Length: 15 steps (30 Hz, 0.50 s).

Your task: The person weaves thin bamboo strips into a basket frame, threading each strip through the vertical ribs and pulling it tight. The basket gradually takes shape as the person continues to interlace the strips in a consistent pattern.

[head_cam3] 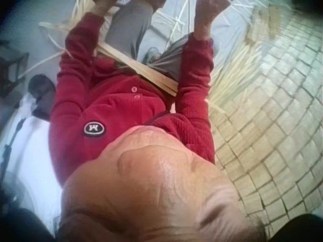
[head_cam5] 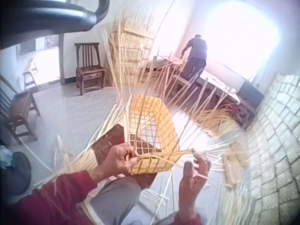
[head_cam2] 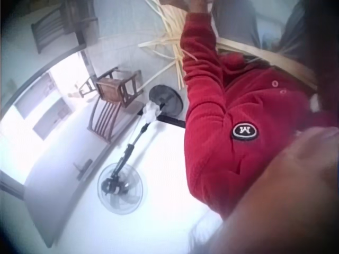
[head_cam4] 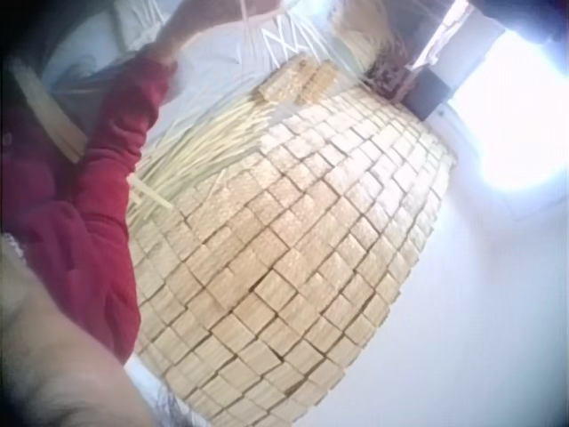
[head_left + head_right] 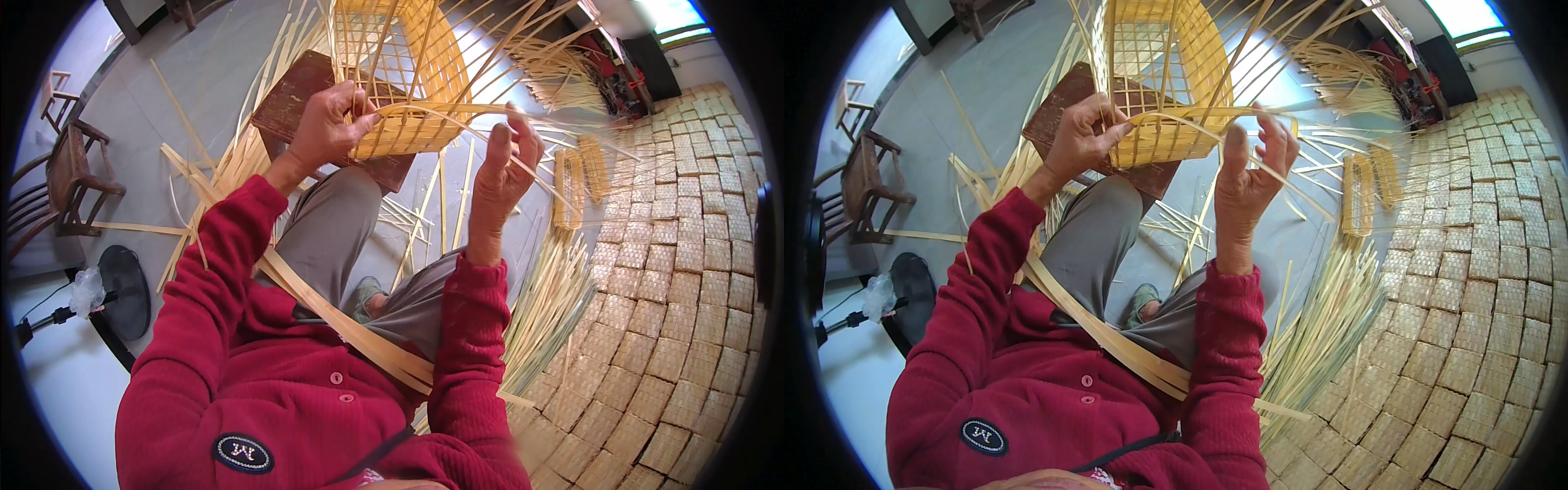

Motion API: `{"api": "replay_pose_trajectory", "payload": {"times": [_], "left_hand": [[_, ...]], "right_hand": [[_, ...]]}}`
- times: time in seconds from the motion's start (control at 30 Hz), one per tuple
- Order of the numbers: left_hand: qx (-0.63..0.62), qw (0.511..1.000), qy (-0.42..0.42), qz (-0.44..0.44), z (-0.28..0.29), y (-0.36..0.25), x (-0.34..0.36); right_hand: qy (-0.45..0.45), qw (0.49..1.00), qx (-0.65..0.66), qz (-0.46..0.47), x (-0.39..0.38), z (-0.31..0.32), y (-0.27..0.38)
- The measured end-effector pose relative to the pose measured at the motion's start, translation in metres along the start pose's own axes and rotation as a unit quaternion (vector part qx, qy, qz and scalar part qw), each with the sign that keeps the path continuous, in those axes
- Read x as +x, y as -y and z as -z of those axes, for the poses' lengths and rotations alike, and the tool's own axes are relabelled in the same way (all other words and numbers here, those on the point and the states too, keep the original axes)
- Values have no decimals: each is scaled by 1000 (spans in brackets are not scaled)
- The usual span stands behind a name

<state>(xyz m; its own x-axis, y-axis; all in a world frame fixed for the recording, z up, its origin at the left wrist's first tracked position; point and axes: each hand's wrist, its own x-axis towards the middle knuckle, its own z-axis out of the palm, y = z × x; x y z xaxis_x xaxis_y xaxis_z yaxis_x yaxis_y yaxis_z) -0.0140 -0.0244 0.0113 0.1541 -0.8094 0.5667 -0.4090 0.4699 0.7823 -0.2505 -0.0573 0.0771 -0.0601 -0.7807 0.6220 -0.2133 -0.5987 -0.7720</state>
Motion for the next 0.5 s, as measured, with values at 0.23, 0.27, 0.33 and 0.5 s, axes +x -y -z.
{"api": "replay_pose_trajectory", "payload": {"times": [0.23,0.27,0.33,0.5], "left_hand": [[-64,977,173,104,74,28,34],[-37,979,183,85,82,33,37],[-55,974,209,70,91,46,43],[5,945,328,14,106,65,62]], "right_hand": [[210,886,-362,197,46,23,-38],[289,873,-363,147,45,19,-39],[325,885,-320,92,35,13,-38],[362,874,-313,89,18,21,-33]]}}
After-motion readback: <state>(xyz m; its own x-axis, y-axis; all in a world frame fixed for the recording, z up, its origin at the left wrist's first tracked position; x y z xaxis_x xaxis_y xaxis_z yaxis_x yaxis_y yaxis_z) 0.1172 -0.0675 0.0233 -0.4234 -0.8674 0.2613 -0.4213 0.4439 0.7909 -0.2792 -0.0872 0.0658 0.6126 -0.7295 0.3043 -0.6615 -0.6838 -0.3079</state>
